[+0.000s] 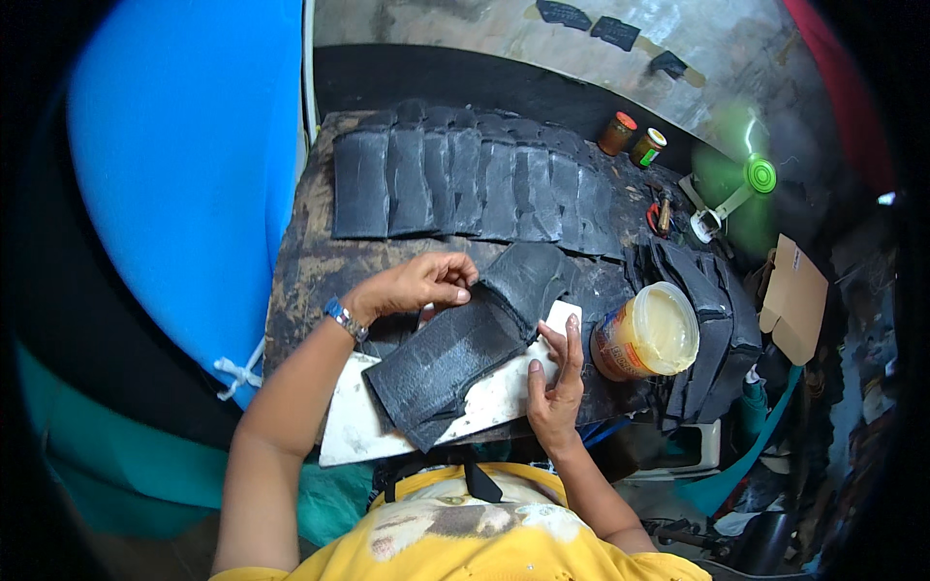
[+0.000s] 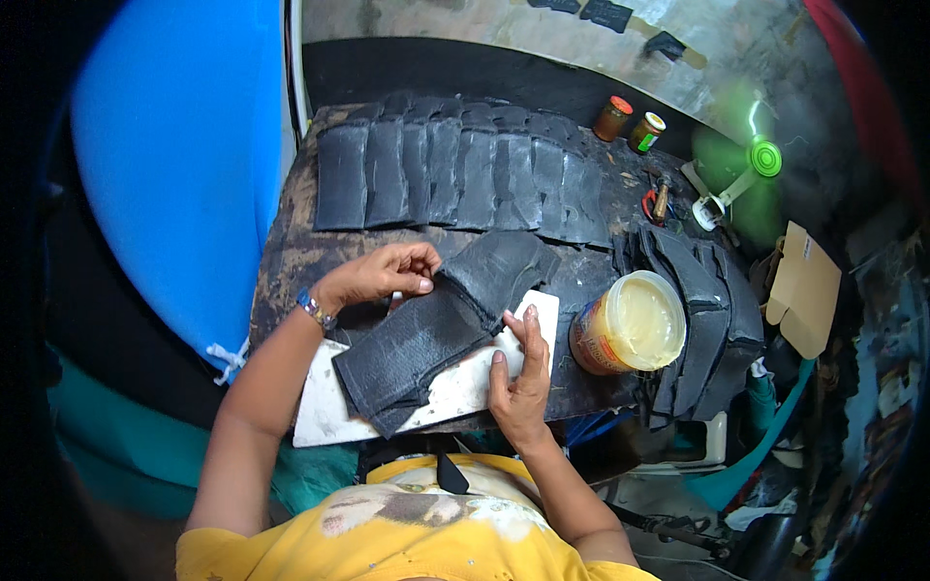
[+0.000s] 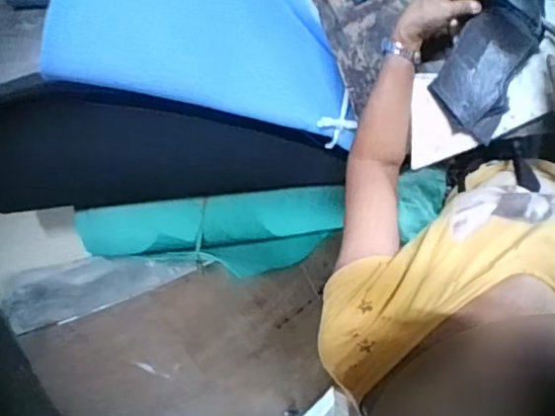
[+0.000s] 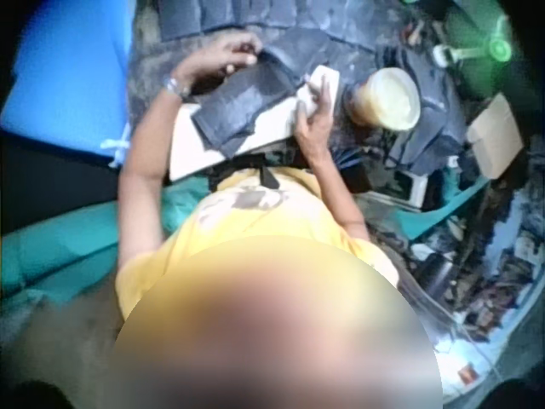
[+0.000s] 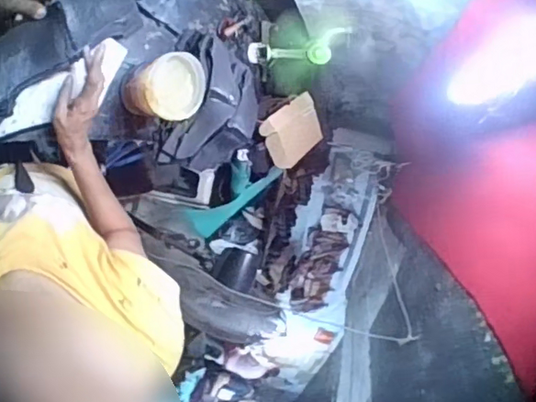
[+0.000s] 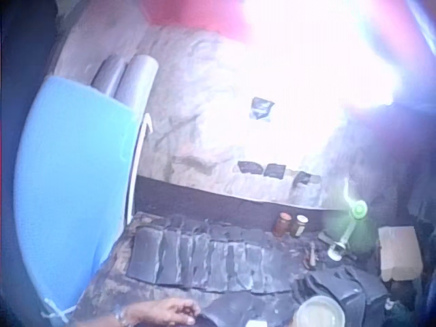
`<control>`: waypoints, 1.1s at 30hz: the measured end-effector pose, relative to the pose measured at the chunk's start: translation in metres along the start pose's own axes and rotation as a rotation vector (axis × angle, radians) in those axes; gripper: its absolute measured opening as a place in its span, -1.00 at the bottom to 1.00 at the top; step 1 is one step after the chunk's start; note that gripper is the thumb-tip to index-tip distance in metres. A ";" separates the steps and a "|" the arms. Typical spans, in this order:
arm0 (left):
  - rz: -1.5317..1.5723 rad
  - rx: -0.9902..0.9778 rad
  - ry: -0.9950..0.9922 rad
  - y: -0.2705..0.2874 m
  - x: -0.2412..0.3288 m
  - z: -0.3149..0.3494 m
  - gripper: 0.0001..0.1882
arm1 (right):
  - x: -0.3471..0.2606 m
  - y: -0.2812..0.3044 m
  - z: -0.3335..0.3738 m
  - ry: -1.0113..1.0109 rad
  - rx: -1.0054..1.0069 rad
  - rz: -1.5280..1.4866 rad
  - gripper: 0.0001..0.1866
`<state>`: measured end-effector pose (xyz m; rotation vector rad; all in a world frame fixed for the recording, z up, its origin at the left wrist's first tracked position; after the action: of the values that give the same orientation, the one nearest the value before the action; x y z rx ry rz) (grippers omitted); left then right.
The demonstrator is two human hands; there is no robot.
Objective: The person repeatedly picks up black rubber pieces, applies a white paste from a container onto their surfaces, and places them back on the table. The process is repeated for multiple pieces in a consistent sequence.
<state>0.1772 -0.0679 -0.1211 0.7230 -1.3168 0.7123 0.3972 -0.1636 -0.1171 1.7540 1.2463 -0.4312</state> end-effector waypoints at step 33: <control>-0.209 0.072 -0.383 -0.056 0.067 0.013 -0.73 | -0.001 0.006 0.004 0.057 0.099 -0.016 -0.05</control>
<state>0.2222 -0.1088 -0.0572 1.0773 -1.5366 0.4673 0.4029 -0.1675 -0.1157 1.8517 1.2996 -0.4620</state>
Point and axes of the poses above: each hand's wrist, its own z-axis away from the middle knuckle, its own y-axis out of the back of the hand, x = y × z, the point moved 6 cm from there along -z, towards the middle knuckle, and after that the axes turned 4 degrees about -z, right-handed, at the moved point
